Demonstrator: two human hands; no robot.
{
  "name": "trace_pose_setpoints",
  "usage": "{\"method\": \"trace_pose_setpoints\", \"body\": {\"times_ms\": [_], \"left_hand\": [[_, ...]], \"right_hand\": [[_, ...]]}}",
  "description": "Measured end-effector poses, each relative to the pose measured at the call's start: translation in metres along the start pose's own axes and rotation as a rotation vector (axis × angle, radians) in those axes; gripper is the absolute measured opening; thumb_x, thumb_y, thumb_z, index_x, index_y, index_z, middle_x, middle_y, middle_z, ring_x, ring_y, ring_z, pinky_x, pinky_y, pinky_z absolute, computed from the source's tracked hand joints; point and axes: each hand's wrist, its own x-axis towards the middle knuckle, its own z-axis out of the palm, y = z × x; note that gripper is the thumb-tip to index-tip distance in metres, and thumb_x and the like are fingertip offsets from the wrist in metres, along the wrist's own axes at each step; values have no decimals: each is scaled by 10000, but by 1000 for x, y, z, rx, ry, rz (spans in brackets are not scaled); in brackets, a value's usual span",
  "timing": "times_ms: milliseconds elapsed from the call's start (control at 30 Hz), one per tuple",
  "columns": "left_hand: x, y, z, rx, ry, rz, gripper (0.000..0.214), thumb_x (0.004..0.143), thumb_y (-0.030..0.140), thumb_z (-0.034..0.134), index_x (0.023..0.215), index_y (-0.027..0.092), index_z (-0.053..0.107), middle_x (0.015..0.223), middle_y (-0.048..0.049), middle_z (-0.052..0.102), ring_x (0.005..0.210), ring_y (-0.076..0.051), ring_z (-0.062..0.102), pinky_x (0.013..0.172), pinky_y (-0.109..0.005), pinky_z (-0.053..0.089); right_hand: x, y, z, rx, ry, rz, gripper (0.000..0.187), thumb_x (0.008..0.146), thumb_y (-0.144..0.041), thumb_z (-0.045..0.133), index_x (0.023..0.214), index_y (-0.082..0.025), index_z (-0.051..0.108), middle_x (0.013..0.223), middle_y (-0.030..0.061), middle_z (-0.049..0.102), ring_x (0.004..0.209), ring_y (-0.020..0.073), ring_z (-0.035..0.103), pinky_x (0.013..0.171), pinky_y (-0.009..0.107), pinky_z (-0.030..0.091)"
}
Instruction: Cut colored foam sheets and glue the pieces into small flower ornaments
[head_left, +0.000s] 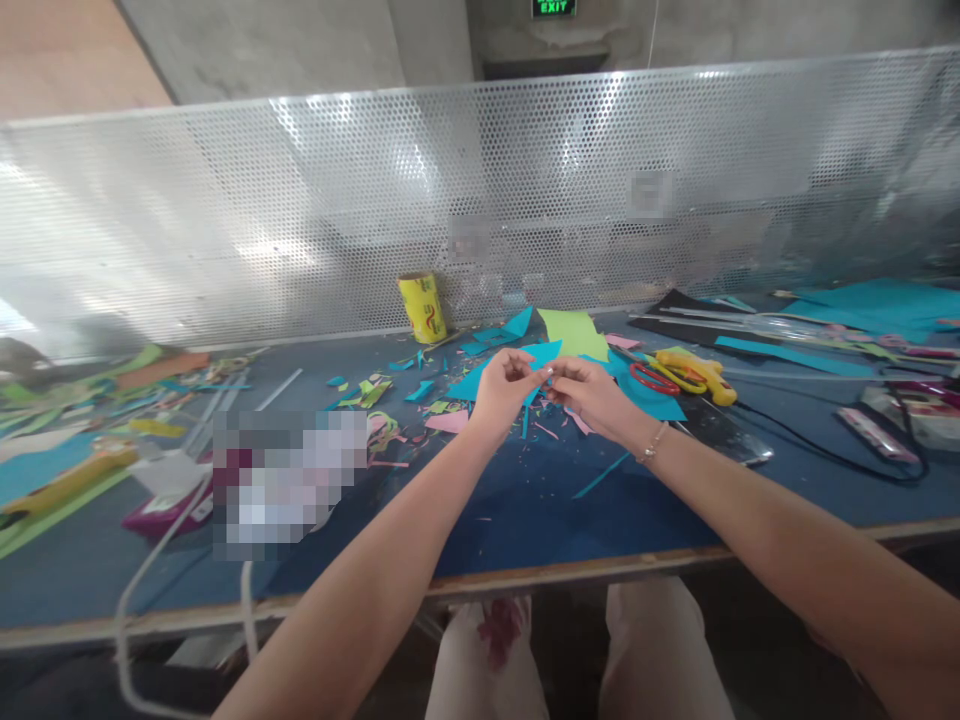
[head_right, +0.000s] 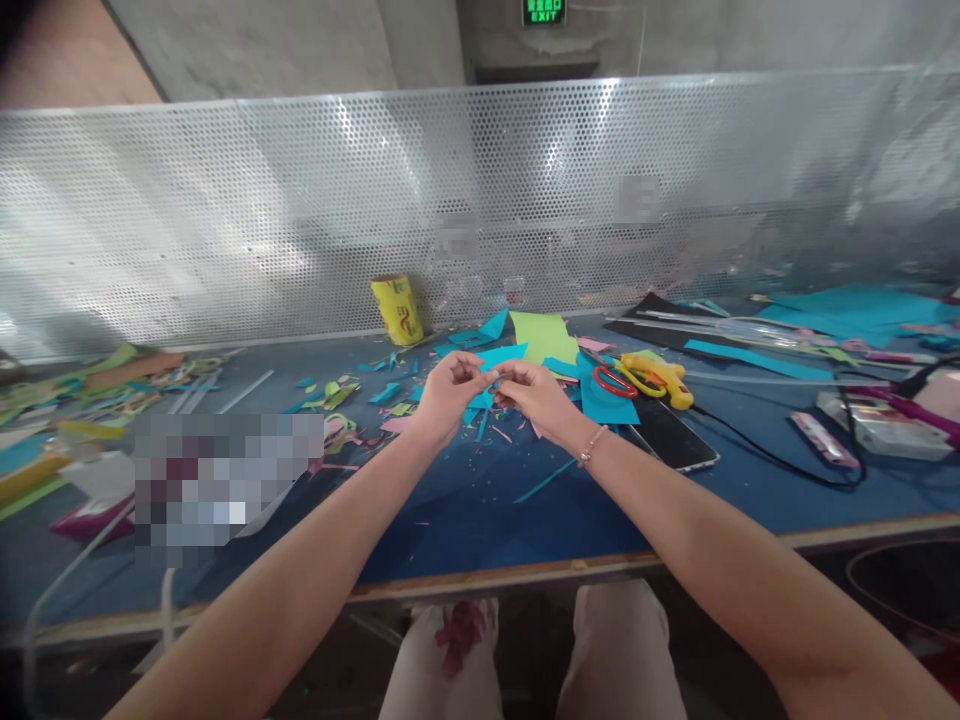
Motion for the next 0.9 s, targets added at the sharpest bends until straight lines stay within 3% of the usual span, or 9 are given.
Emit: {"method": "trace_pose_setpoints", "body": {"times_ms": [400, 633, 900], "left_hand": [[0, 0, -1, 91, 6, 56, 290, 609, 310, 655, 780, 155, 479, 578, 56, 466, 522, -55, 434, 517, -191, 341], [-1, 4, 3, 89, 10, 9, 296, 592, 295, 659, 773, 151, 474, 595, 48, 479, 538, -59, 454, 529, -192, 366], [-3, 5, 5, 240, -49, 57, 219, 643, 329, 608, 661, 141, 499, 594, 21, 508, 545, -71, 468, 529, -207, 379]], "right_hand": [[-2, -3, 2, 15, -13, 22, 62, 646, -198, 576, 705, -181, 567, 582, -41, 501, 556, 70, 497, 566, 231, 413], [0, -2, 2, 68, 70, 31, 128, 633, -242, 607, 727, -185, 540, 629, -36, 519, 561, 68, 503, 577, 232, 433], [3, 4, -1, -93, 155, -87, 122, 655, -257, 565, 728, -185, 500, 690, -15, 558, 650, 100, 553, 667, 276, 483]]}}
